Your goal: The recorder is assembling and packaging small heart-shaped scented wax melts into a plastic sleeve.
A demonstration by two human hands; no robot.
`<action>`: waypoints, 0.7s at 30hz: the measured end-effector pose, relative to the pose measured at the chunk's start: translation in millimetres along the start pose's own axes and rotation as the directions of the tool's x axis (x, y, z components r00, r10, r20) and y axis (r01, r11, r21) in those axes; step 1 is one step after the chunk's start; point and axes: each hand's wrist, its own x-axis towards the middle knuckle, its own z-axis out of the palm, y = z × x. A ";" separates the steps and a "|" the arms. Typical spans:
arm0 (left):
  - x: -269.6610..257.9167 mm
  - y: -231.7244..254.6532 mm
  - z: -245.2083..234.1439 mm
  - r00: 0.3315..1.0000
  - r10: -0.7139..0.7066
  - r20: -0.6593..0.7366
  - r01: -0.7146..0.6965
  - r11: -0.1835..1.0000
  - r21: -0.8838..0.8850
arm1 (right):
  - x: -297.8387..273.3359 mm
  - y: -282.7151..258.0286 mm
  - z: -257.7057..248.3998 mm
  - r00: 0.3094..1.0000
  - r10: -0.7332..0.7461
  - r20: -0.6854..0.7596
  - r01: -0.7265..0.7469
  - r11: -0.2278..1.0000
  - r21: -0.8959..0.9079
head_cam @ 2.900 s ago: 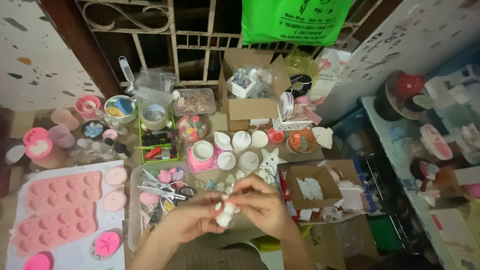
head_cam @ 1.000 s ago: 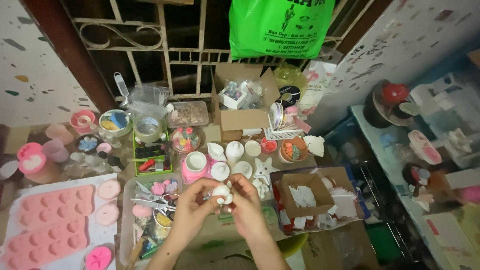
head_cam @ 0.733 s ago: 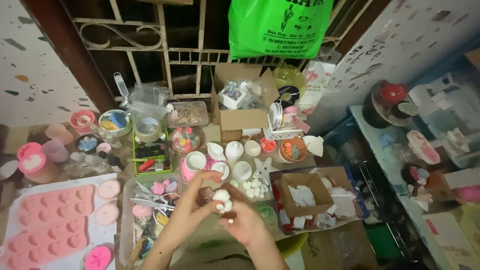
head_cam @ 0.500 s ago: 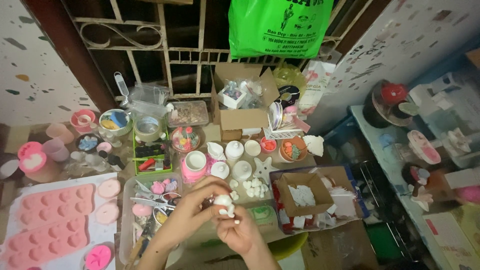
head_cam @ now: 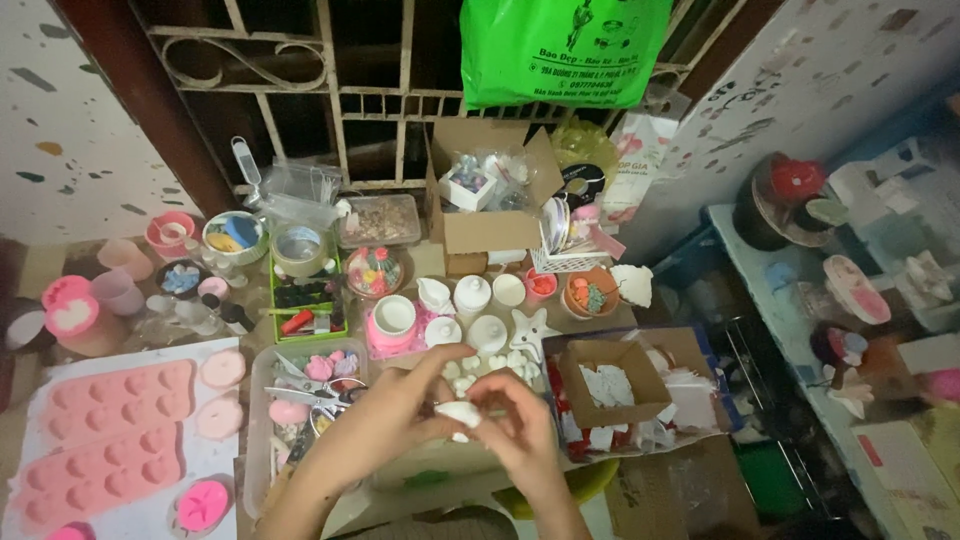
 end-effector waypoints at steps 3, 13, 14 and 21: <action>2.0 -1.0 4.4 0.999 -0.037 0.015 0.038 0.999 -0.024 | -9.3 7.4 -6.5 0.963 0.263 -0.051 -0.258 0.962 0.087; 8.0 -43.1 55.4 0.926 -0.071 -0.370 -0.182 0.775 -0.605 | -15.7 -2.0 15.9 0.933 0.061 -0.355 -0.057 0.998 0.022; 6.7 -38.3 53.1 0.927 -0.084 -0.365 -0.131 0.841 -0.526 | -13.7 -13.4 16.0 0.948 0.041 -0.315 -0.024 0.998 0.057; -3.2 -10.6 39.5 0.966 -0.078 -0.246 0.034 0.983 -0.178 | -0.4 -16.3 3.4 0.975 -0.145 -0.167 0.107 0.970 -0.218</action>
